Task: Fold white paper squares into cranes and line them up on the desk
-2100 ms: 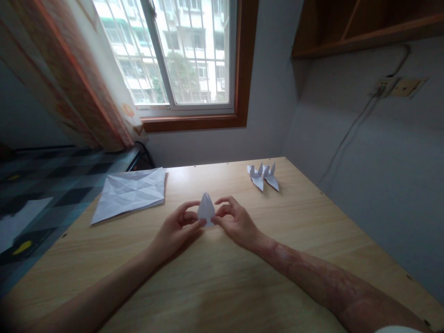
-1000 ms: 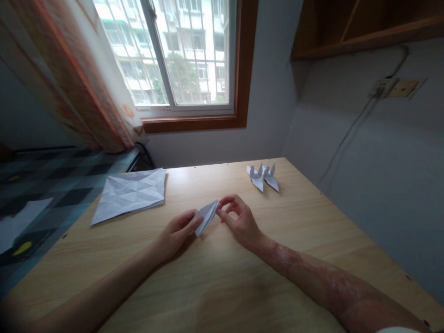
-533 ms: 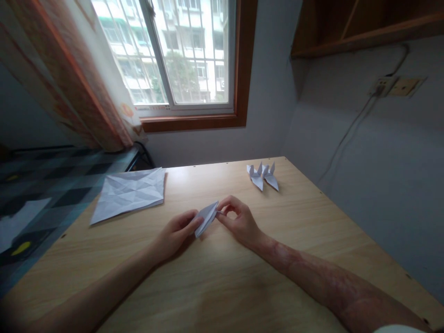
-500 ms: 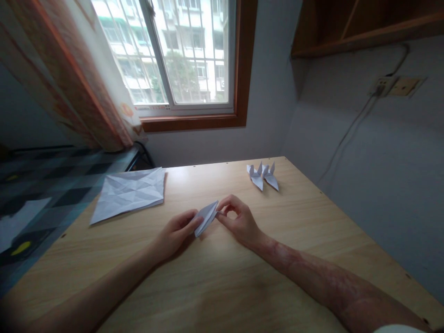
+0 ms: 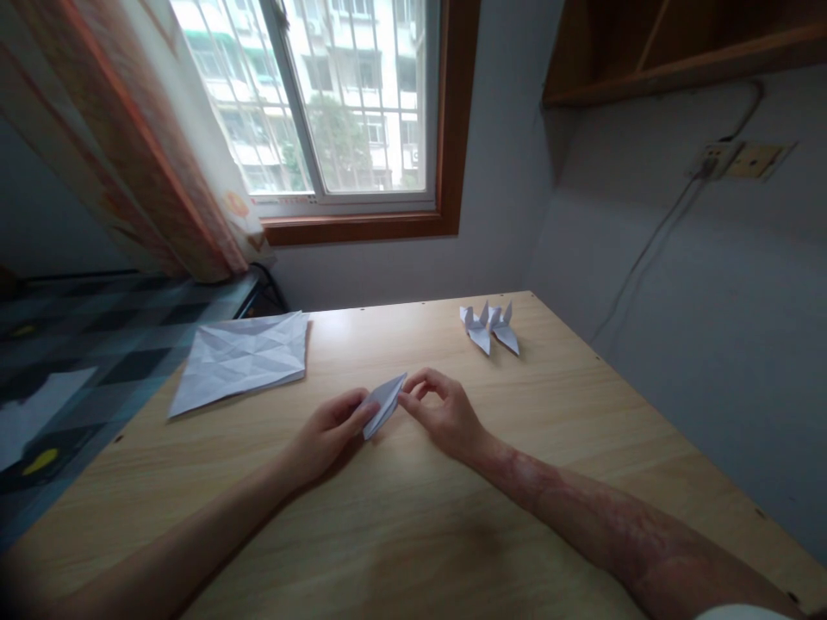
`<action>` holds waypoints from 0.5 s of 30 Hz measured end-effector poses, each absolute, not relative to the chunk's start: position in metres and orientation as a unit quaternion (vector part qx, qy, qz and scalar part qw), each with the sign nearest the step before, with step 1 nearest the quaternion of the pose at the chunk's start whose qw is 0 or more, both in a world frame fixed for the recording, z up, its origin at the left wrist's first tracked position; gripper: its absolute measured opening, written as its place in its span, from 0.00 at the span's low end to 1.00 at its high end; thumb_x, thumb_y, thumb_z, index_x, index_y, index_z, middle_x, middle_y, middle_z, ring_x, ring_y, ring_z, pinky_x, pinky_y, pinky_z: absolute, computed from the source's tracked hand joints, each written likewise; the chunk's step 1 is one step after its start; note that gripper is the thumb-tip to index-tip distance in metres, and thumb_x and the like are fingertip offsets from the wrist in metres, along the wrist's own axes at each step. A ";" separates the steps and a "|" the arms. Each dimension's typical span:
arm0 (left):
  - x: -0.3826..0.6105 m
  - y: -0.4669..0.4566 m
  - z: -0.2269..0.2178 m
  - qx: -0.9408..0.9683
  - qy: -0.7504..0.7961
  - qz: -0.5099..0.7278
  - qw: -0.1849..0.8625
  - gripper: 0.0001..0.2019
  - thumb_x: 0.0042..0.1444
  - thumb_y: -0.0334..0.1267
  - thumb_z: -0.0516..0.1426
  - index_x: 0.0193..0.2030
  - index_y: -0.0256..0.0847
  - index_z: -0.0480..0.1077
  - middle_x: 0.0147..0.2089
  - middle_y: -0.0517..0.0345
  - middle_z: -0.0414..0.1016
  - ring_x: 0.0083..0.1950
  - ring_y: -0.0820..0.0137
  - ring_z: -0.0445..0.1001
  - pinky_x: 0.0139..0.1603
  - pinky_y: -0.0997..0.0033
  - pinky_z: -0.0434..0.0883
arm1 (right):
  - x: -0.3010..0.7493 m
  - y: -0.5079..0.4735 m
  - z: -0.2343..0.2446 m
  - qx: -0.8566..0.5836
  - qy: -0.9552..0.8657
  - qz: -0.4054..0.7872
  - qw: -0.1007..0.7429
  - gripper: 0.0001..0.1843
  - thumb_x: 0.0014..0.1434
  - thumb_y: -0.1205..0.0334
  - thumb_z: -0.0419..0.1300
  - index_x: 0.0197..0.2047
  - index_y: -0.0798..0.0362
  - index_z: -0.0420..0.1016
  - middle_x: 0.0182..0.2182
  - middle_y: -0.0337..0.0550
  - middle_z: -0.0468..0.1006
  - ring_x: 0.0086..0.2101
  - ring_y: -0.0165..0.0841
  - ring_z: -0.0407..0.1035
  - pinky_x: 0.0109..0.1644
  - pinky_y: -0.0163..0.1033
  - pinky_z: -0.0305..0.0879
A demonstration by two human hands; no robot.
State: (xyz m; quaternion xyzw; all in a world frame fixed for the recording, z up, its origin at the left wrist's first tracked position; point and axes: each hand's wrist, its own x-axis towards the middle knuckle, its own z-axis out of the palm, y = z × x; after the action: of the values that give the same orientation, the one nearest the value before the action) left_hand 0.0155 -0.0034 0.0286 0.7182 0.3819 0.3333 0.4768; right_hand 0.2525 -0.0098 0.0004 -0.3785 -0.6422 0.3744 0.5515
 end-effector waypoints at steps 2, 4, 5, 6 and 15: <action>0.016 -0.004 0.029 0.723 0.379 0.327 0.476 0.22 0.72 0.57 0.60 0.37 0.40 0.73 0.34 0.62 0.68 0.37 0.69 0.65 0.38 0.71 0.63 | 0.252 -0.009 0.000 -0.383 -0.623 0.390 0.560 0.11 0.68 0.51 0.72 0.41 0.49 0.81 0.38 0.40 0.82 0.35 0.34 0.74 0.45 0.42 0.73; 0.016 -0.005 0.029 0.728 0.380 0.320 0.473 0.21 0.71 0.57 0.60 0.37 0.39 0.73 0.34 0.62 0.68 0.37 0.69 0.65 0.38 0.71 0.63 | 0.250 -0.008 -0.002 -0.379 -0.606 0.407 0.569 0.10 0.68 0.52 0.72 0.42 0.49 0.80 0.39 0.40 0.82 0.35 0.33 0.74 0.43 0.41 0.72; 0.017 -0.005 0.029 0.729 0.382 0.317 0.471 0.21 0.71 0.57 0.60 0.37 0.39 0.73 0.34 0.62 0.68 0.37 0.69 0.65 0.38 0.71 0.63 | 0.250 -0.007 -0.004 -0.372 -0.602 0.414 0.573 0.10 0.67 0.53 0.72 0.43 0.48 0.80 0.40 0.40 0.81 0.35 0.33 0.74 0.43 0.40 0.73; 0.017 -0.006 0.030 0.730 0.383 0.315 0.470 0.21 0.71 0.57 0.60 0.37 0.39 0.73 0.34 0.62 0.68 0.37 0.69 0.65 0.38 0.71 0.62 | 0.250 -0.007 -0.005 -0.365 -0.600 0.419 0.575 0.09 0.67 0.54 0.72 0.43 0.48 0.80 0.40 0.39 0.81 0.36 0.33 0.74 0.43 0.40 0.73; 0.017 -0.009 0.026 0.723 0.389 0.295 0.489 0.17 0.68 0.53 0.64 0.42 0.38 0.78 0.33 0.63 0.71 0.35 0.71 0.66 0.35 0.73 0.61 | 0.251 -0.003 -0.010 -0.364 -0.585 0.400 0.604 0.07 0.67 0.57 0.73 0.41 0.47 0.80 0.38 0.39 0.81 0.36 0.35 0.74 0.41 0.41 0.73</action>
State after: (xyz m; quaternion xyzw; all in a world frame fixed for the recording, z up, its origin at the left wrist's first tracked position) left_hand 0.0168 -0.0088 0.0265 0.7228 0.3894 0.2954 0.4885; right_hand 0.2507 -0.0031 -0.0103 -0.3644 -0.5850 0.4004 0.6039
